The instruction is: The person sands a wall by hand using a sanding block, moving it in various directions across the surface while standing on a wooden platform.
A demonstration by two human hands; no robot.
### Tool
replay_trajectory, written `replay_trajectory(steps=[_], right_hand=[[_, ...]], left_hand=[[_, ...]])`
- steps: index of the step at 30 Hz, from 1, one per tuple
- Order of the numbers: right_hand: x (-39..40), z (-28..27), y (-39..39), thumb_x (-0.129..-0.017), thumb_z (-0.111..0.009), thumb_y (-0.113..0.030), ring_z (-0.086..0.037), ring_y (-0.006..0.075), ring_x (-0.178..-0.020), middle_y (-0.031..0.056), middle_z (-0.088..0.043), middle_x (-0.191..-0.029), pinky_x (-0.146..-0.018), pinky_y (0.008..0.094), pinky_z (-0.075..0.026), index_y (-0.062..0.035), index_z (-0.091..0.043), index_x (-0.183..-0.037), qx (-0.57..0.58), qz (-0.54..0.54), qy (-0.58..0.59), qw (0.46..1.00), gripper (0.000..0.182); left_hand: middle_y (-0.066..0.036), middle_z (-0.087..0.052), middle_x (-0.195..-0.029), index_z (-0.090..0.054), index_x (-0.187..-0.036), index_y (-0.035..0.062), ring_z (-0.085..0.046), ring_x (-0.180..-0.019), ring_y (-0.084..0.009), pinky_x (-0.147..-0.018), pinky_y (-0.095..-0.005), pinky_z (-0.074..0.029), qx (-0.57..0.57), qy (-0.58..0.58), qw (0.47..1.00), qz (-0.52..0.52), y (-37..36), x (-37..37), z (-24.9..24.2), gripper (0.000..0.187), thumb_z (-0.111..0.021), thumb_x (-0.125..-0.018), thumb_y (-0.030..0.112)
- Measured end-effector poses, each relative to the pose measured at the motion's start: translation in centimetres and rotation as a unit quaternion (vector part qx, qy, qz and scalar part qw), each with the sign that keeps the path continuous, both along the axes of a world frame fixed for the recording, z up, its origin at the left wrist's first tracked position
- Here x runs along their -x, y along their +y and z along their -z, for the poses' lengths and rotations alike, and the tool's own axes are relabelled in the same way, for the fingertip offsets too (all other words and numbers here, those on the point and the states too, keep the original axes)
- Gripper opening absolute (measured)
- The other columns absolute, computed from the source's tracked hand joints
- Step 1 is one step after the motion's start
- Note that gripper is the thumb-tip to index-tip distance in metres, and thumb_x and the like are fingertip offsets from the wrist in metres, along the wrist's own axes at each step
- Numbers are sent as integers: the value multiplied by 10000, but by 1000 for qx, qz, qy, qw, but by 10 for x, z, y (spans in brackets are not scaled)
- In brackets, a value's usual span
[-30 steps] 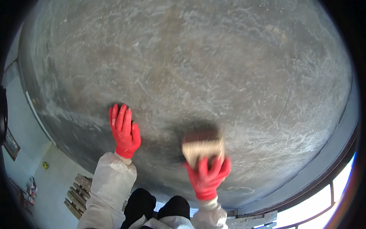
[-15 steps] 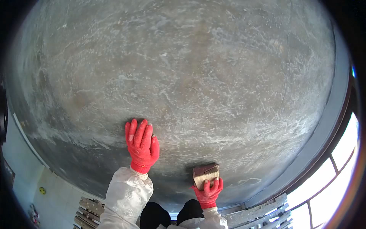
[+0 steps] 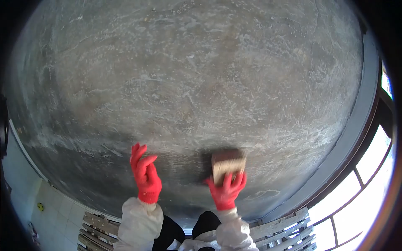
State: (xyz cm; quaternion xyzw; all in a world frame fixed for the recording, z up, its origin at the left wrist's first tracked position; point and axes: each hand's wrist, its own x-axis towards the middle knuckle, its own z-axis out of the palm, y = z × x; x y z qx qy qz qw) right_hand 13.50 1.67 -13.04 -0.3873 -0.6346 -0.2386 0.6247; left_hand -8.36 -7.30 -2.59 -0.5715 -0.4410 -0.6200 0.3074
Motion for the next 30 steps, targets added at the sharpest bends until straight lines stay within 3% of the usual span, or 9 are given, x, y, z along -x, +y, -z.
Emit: replay_trajectory(steps=[2, 5, 7, 10, 13, 16, 20, 23, 30], right_hand=[[-11, 59, -10, -595, -885, -381, -377, 520, -1231, 287, -281, -1445, -941, 612, -389, -182, -251, -1477, 28, -18, -44, 999, 1104], [-4, 36, -11, -580, -888, -376, -384, 512, -1213, 248, -307, -1438, -918, 612, -405, -181, -337, -1435, 22, -33, -66, 997, 1035], [10, -51, -3, -478, -918, -434, -438, 519, -1135, 217, -384, -1384, -868, 581, -447, -191, -441, -1321, -23, -13, -35, 999, 999], [23, -191, -9, -510, -896, -306, -461, 478, -1115, 213, -400, -1391, -881, 548, -442, -143, -504, -1283, -76, -28, -23, 996, 882], [31, -236, -4, -537, -885, -286, -458, 463, -1128, 217, -396, -1400, -894, 546, -429, -159, -454, -1377, -111, -28, 8, 993, 953], [34, -163, -11, -549, -890, -314, -442, 476, -1148, 229, -382, -1403, -907, 556, -423, -165, -428, -1395, -54, 2, 17, 998, 975], [33, 43, -22, -510, -910, -390, -433, 505, -1136, 210, -312, -1426, -869, 604, -434, -174, -466, -1293, 45, -51, -26, 997, 925], [35, 30, -20, -501, -907, -376, -458, 488, -1108, 170, -404, -1360, -845, 579, -449, -189, -516, -1233, 10, -73, -57, 996, 851], [68, -234, -21, -452, -903, -318, -486, 429, -1084, 157, -449, -1365, -849, 501, -451, -202, -552, -1254, -114, -78, 29, 990, 883]], left_hand=[[-132, -537, -1300, -638, -1005, 73, -421, -1296, -380, -1090, -516, -317, 27, -109, 993, 46, -14, 0, 22, 234, -512, -849, -46], [-135, -533, -1304, -630, -1032, 64, -415, -1302, -377, -1091, -491, -313, 55, -134, 987, 67, -27, -4, 40, 222, -512, -869, -29], [-138, -533, -1303, -629, -1040, 63, -419, -1298, -378, -1089, -487, -315, 73, -156, 982, 83, -35, -9, 43, 223, -512, -873, -25], [-142, -533, -1304, -626, -1062, 66, -424, -1292, -378, -1089, -479, -316, 125, -146, 979, 61, -49, -19, 39, 238, -512, -873, -25], [-157, -502, -1335, -613, -1078, 63, -430, -1298, -351, -1074, -444, -335, 135, -125, 982, 37, -59, -21, 44, 227, -466, -919, -2], [-156, -507, -1329, -614, -1078, 66, -444, -1283, -340, -1056, -431, -356, 149, -131, 980, 22, -75, -21, 56, 211, -474, -929, 18], [-146, -540, -1295, -625, -1084, 70, -456, -1257, -357, -1047, -455, -363, 153, -215, 963, 61, -87, -28, 74, 237, -537, -876, -1], [-146, -541, -1294, -624, -1096, 73, -462, -1249, -359, -1035, -455, -374, 175, -213, 958, 77, -88, -32, 75, 258, -545, -865, -12], [-163, -526, -1318, -599, -1177, 60, -468, -1241, -375, -1031, -477, -374, 183, -149, 972, 24, -76, -60, 63, 355, -576, -830, -10]])
